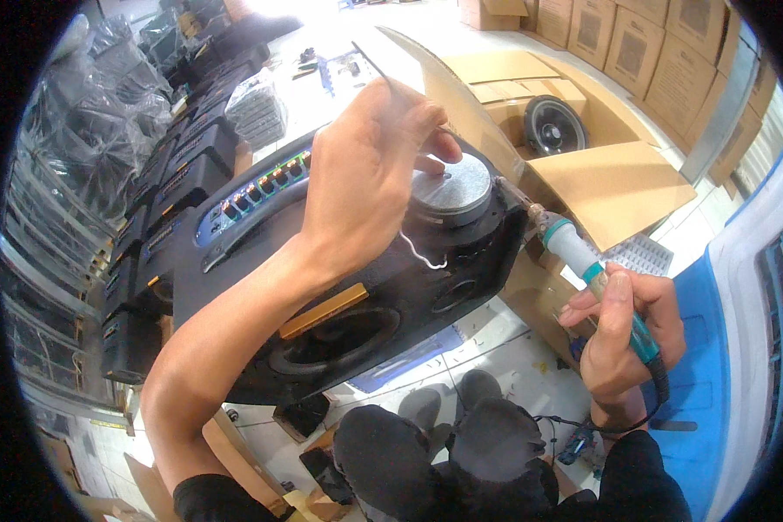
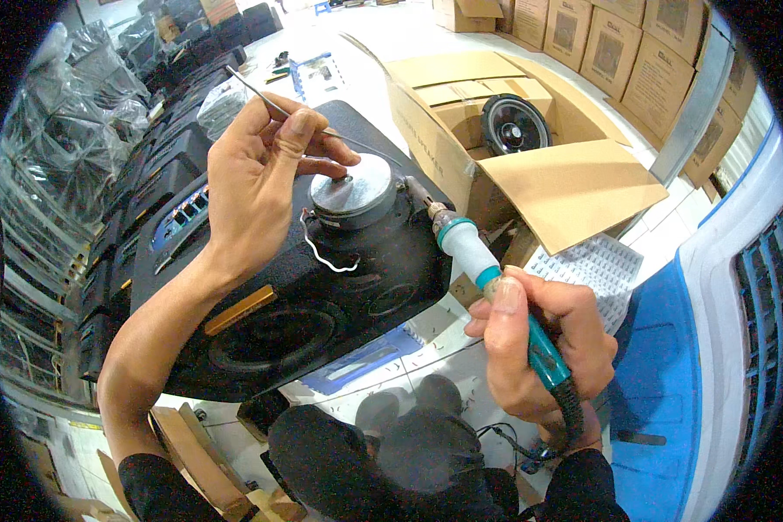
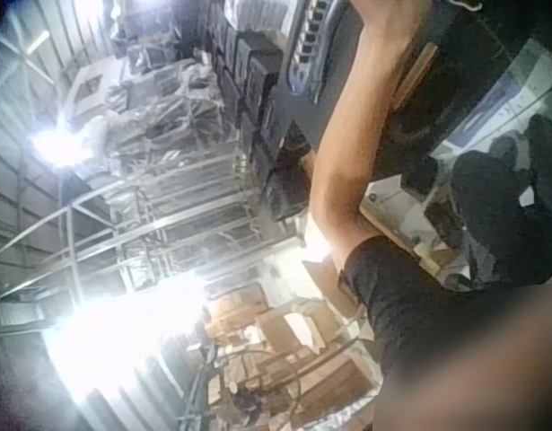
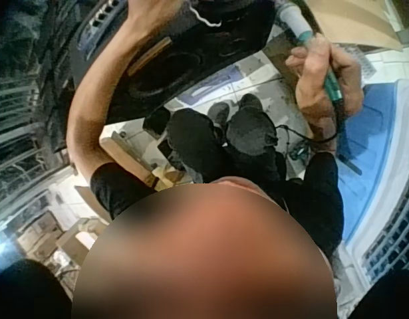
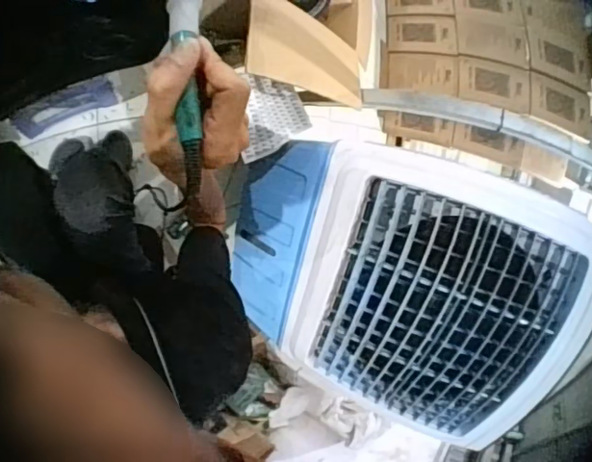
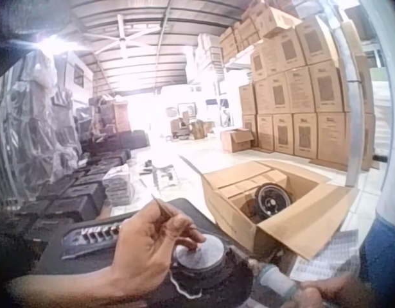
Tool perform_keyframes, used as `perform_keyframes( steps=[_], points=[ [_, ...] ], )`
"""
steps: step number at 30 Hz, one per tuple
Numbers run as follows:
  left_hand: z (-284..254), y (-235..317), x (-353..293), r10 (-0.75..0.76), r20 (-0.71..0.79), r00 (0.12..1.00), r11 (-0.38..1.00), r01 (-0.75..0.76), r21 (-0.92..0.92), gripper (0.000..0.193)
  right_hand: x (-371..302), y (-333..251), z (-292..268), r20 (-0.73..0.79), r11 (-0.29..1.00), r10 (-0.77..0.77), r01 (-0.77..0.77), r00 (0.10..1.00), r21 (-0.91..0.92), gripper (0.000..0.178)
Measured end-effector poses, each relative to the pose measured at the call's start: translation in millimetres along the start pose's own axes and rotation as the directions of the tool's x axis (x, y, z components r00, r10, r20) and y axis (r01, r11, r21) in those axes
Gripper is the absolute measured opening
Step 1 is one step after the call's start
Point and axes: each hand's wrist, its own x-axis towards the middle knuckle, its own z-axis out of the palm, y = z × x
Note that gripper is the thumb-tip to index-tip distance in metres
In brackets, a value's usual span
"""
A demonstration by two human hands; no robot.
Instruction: The person assembles a portable speaker by attaching a control panel, inserting a speaker driver, and soldering wires. They handle multiple speaker units and use a soldering iron to connect components.
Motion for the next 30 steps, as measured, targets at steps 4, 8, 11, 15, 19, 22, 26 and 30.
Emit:
perform_keyframes(
  steps=[4,8,11,15,19,22,26,30],
  points=[
    [-0.6,1.4,-0.6,-0.004,0.009,1.000,1.000,0.004,0.015,0.025,0.6,-1.6,0.0,-0.003,1.000,-0.001,0.001,1.000,0.005,0.013],
    [-1.4,1.0,0.0,0.011,0.008,1.000,0.999,-0.011,0.035,0.025,-0.1,-3.0,-1.0,-0.003,0.999,0.020,-0.020,1.000,-0.032,0.012],
    [-1.1,1.4,0.9,0.013,-0.016,1.000,1.000,-0.013,0.023,0.026,0.5,-2.1,-0.7,-0.026,0.999,0.037,-0.038,0.999,-0.011,0.014],
    [-4.8,5.2,4.0,0.011,-0.083,0.996,1.000,-0.010,0.016,0.027,5.0,-1.5,-2.3,-0.089,0.999,-0.024,0.029,0.996,0.046,0.022],
    [-14.2,9.9,6.2,0.023,-0.154,0.988,0.999,-0.016,0.052,0.028,8.6,-5.5,-5.8,-0.130,1.000,0.005,-0.005,0.992,0.004,0.027],
    [-21.0,12.2,9.0,-0.086,-0.272,0.959,0.995,0.094,0.019,0.028,10.2,-7.7,-7.2,-0.174,0.998,0.013,-0.003,0.985,0.058,0.027],
    [-16.2,18.6,7.5,-0.161,-0.217,0.963,0.986,0.148,-0.076,0.028,7.5,-11.6,-12.2,-0.222,0.992,-0.027,0.053,0.975,0.112,0.027],
    [-8.1,28.8,6.4,-0.127,-0.154,0.980,0.992,0.121,-0.047,0.031,0.3,-8.2,-23.1,-0.284,0.986,-0.073,0.112,0.956,0.125,0.032]
  ],
)
